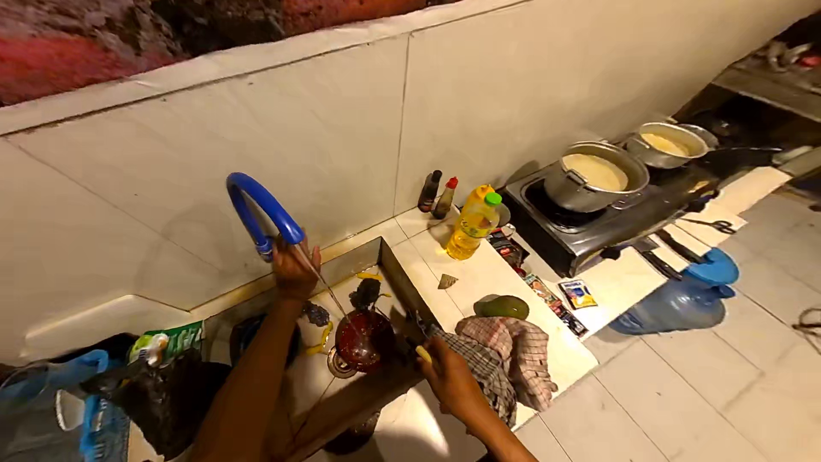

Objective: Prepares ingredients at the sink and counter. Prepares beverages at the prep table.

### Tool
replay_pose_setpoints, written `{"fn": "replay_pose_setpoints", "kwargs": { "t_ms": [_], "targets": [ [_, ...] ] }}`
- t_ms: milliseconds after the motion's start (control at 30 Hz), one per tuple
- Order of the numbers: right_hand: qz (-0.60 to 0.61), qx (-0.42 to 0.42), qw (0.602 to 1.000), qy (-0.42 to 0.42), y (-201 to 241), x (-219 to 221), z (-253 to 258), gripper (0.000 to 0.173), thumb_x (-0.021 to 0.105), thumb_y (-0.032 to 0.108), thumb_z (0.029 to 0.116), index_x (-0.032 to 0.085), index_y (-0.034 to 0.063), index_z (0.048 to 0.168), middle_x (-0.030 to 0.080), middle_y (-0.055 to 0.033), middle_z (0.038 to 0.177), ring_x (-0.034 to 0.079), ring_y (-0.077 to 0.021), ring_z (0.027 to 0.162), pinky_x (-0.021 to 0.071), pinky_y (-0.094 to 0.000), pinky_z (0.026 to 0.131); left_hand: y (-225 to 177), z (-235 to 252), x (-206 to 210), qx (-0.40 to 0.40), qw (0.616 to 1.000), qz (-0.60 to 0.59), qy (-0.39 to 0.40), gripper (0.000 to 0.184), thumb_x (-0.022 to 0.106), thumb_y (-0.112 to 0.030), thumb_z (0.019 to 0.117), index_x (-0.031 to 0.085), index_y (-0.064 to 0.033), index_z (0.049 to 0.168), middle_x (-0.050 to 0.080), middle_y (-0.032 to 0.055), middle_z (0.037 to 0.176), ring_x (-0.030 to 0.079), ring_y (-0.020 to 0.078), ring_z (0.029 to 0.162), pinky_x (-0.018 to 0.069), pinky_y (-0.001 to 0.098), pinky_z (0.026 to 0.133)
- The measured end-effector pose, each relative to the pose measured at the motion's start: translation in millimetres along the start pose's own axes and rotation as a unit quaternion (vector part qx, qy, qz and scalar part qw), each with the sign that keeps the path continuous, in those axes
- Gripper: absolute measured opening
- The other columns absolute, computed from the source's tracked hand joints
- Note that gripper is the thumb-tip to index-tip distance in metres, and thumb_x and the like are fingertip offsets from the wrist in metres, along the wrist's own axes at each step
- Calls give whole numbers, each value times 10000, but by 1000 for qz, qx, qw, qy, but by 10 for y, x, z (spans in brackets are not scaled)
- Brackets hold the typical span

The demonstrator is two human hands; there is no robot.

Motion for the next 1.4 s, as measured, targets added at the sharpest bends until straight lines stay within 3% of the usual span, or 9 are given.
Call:
{"fn": "replay_pose_setpoints", "kwargs": {
  "t_ms": [167, 367, 500, 600, 700, 800, 967, 1067, 1400],
  "targets": [
    [48, -95, 974, -201, -60, -614, 13, 297, 505, 230, 1049, 670, -1, 1136, 661, -89, 775, 643, -195, 648, 571, -409, 625, 187, 235, 288, -7, 998, 25, 53, 461, 604, -385, 1004, 677, 61, 1095, 635, 301, 1124, 589, 490, 1141, 453, 618, 1012],
    [1, 25, 986, -163, -443, -869, 256, 392, 477, 259, 1087, 616, -78, 1228, 673, -243, 942, 669, -363, 851, 541, -571, 809, 117, 393, 223, -162, 940, -1, 301, 771, 493, -577, 1018, 521, 98, 1390, 440, 383, 1463, 365, 539, 1421, 287, 712, 1131],
    [-6, 26, 993, -114, -586, -654, 253, 424, 469, 286, 1097, 610, -75, 1270, 675, -275, 1034, 666, -382, 924, 528, -586, 863, 75, 356, 175, -46, 938, -9, 343, 776, 589, -561, 976, 488, 37, 1462, 461, 337, 1478, 386, 498, 1425, 298, 661, 1164],
    [17, -24, 996, -84, -446, -554, 187, 408, 447, 255, 1100, 601, -91, 1253, 667, -221, 985, 648, -266, 808, 561, -472, 764, -39, 160, -53, 85, 948, -18, 305, 725, 684, -412, 947, 447, -64, 1537, 325, 255, 1618, 207, 441, 1535, 90, 580, 1263],
    [150, -63, 987, -6, -323, -297, 51, 379, 429, 203, 1089, 485, -36, 1378, 685, -33, 903, 602, -65, 587, 546, -247, 533, -240, -396, -472, 122, 932, -73, 333, 574, 666, -336, 977, 530, -103, 1484, 513, 179, 1502, 416, 353, 1446, 282, 521, 1218],
    [284, -30, 953, 102, -278, 66, 9, 529, 380, 159, 1081, 260, 76, 1590, 736, -57, 1085, 661, -77, 617, 561, -211, 536, -238, -1063, -828, 69, 898, -176, 397, 404, 611, -268, 1030, 622, -40, 1363, 682, 178, 1248, 644, 315, 1187, 476, 501, 1060],
    [423, 38, 884, 195, -60, 441, -13, 418, 266, 213, 1061, 501, 105, 1390, 739, -104, 1200, 763, -220, 899, 632, -306, 668, 80, -2084, -1505, -73, 908, -327, 252, 350, 609, -178, 1017, 641, -4, 1319, 679, 137, 1286, 639, 206, 1218, 491, 401, 1086],
    [354, -13, 899, 258, 158, 581, 3, 423, 346, 172, 1009, 420, 52, 1408, 719, -118, 1260, 747, -255, 1024, 634, -365, 771, 311, -2695, -1715, -200, 905, -321, 194, 344, 568, -192, 1020, 646, -41, 1319, 665, 109, 1315, 624, 199, 1237, 490, 433, 1091],
    [258, -239, 918, 182, 1007, 374, 137, 131, 595, 133, 1017, 706, 64, 1030, 647, 89, 665, 577, 0, 532, 498, -163, 499, -606, -2656, -1409, -190, 928, -287, 144, 374, 694, -283, 953, 709, -56, 1250, 682, 132, 1286, 589, 305, 1281, 451, 502, 1098]
  ]
}}
Point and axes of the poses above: each hand's wrist, its own z-axis towards the middle knuckle, its own x-axis out of the palm, y = z × x, the point moved 10 cm from there along z, towards the middle knuckle
